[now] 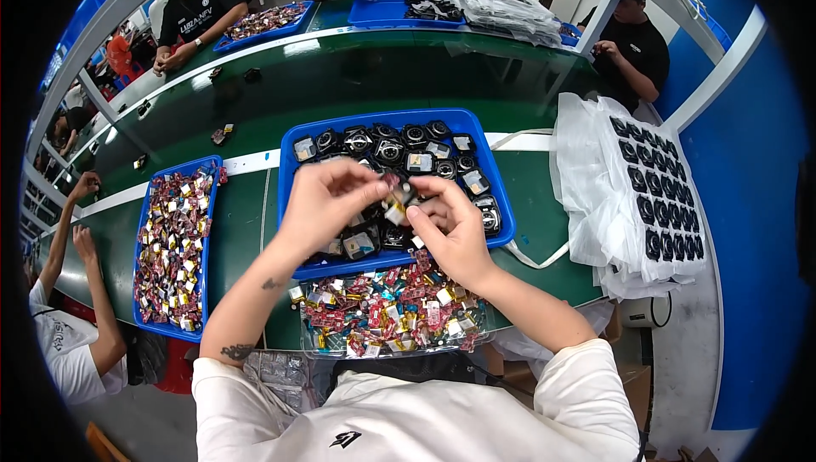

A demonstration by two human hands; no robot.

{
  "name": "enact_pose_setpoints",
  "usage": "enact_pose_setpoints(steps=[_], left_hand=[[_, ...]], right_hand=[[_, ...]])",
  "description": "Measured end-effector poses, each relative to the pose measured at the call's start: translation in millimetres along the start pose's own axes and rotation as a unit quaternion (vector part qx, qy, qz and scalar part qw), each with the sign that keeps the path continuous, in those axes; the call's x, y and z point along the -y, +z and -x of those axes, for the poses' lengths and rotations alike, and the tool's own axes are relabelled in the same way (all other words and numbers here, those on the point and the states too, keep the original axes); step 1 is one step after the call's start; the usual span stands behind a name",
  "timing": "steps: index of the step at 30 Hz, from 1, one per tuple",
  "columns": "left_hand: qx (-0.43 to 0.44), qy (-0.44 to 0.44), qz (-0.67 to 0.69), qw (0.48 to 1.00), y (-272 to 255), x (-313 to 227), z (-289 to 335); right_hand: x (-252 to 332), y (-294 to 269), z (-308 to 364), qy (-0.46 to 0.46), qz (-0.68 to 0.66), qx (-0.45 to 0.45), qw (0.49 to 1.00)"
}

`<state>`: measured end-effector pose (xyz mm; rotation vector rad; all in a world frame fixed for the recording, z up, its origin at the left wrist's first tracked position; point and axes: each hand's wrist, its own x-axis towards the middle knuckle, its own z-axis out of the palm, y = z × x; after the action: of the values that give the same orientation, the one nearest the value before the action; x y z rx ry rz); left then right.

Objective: Assembling small electronic components by attaching a backing to a main unit on a factory assembly line.

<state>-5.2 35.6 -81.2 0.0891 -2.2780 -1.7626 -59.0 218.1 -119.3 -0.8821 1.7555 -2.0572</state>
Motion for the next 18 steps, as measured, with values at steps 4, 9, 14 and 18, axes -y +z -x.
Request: enact_pose_setpoints(steps=[4, 9, 14, 18], left_hand=[[-0.126, 0.029, -0.105, 0.986, -26.7, 13.9, -90.0], [-0.181, -0.154, -0.307, 0.922, -50.6, 68.0, -181.1], [-0.1, -0.207, -0.385, 0.894, -46.5, 92.5, -202.8], [-0.102, -0.216, -0.413, 0.879, -41.7, 81.9, -191.3]], right_hand=[[1.4, -1.5, -2.8, -0.153, 0.159, -0.013, 0.975], [2.0, -1.6, -3.0, -0.251, 0.261, 0.17, 0.917], [2.7, 0.7, -1.3, -0.32, 0.275, 0.27, 0.865], [5.5, -1.2, 0.9, -0.313, 0.311, 0.325, 0.836]])
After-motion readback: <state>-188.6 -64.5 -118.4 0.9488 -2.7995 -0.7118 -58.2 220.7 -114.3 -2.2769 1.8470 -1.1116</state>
